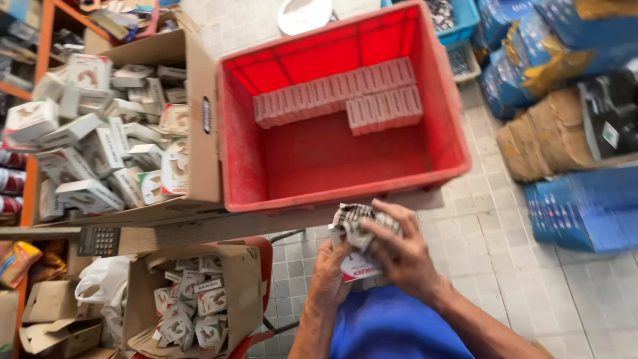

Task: The person picks up individual white boxes from a large cardboard container and places them into rows within a red plastic crate, occasionally wiping the boxes with a cloth before packing them.

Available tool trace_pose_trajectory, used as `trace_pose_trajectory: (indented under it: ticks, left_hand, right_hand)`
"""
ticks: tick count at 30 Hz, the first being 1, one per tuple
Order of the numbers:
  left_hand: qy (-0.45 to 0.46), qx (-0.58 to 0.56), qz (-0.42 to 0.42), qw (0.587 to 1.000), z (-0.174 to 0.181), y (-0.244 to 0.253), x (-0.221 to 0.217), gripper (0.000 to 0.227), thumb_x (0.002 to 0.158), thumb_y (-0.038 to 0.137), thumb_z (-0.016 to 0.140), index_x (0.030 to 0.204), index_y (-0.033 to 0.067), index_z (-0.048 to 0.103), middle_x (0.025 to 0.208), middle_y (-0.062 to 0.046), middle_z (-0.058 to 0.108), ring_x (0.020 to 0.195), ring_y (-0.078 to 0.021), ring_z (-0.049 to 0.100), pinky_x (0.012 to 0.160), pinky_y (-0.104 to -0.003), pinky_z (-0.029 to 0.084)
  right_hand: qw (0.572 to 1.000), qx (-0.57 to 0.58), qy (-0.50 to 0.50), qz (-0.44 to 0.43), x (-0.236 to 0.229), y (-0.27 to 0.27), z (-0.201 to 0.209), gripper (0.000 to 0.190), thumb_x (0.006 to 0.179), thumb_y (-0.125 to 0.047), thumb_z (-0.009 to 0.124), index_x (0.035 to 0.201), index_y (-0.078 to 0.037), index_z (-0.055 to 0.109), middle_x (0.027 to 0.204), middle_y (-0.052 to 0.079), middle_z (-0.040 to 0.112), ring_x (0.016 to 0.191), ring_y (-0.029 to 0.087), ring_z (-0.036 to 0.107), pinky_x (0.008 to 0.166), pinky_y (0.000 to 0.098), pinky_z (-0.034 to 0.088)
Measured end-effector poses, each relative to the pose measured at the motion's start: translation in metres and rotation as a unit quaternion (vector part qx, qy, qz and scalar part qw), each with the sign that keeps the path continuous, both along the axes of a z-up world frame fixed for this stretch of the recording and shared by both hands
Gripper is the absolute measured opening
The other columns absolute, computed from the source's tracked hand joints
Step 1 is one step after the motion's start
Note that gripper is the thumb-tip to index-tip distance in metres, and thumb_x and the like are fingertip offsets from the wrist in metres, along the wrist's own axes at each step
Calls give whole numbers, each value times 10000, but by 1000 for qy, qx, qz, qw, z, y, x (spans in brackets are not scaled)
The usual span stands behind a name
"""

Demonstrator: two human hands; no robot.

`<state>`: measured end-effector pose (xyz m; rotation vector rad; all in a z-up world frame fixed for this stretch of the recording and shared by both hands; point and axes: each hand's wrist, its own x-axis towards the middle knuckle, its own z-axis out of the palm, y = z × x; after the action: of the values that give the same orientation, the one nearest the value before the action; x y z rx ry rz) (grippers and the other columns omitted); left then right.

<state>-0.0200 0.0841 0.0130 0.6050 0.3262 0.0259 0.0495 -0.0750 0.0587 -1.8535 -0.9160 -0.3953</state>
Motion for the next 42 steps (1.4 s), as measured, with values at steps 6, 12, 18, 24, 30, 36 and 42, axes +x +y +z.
trace_pose_trajectory:
  ticks: [6,12,18,24,30,36,42]
  left_hand:
    - [3,25,3,1000,-10,69,10,384,987,297,756,1184,-24,687,1043,-165,791,852,-219,769,718,-318,614]
    - [85,72,156,981,-30,213,-3,595,982,493,654,1226,-48,681,736,-256,738,526,-386,718,435,-505,619]
    - [96,214,263,936,5,266,50,305,992,384,712,796,197,573,651,64,488,582,-72,504,543,-280,383]
    - [107,248,123,955,19,268,111,551,1025,615,543,812,118,649,611,-6,647,495,-110,597,439,-262,402]
    - [195,92,-59,975,0,248,182,633,1047,628,478,1075,53,743,759,-81,757,581,-151,686,514,-301,514]
    - [248,-46,-122,960,-71,230,236,530,1052,455,676,1058,-71,745,786,-211,750,555,-269,759,473,-341,636]
    - [312,30,-144,939,-56,216,265,865,938,793,582,1498,135,552,1177,-233,721,892,-432,792,764,-554,674]
  right_hand:
    - [955,144,241,99,23,82,5,484,1102,-412,503,1394,-59,658,1472,247,633,1360,356,641,1171,478,499]
    - [956,20,217,195,90,159,-41,374,1007,-118,708,1380,-118,679,1226,173,664,1068,301,730,940,371,600]
    - [898,-288,321,86,178,253,-106,551,1008,-487,570,1518,-284,525,1259,143,606,1052,418,671,896,549,553]
    - [820,-404,271,301,194,259,-129,794,1039,-488,650,1679,-180,297,1508,447,416,1488,533,383,1156,571,417]
    - [928,-32,266,260,220,222,-5,693,983,-278,749,1578,-100,440,1548,165,558,1250,246,671,965,390,606]
    - [958,-26,232,167,245,192,-66,524,833,46,769,1337,-97,751,1301,107,710,1172,325,728,965,438,603]
    - [925,-97,366,-13,255,165,-135,398,843,-19,797,1220,-146,786,1020,69,729,920,285,765,700,361,687]
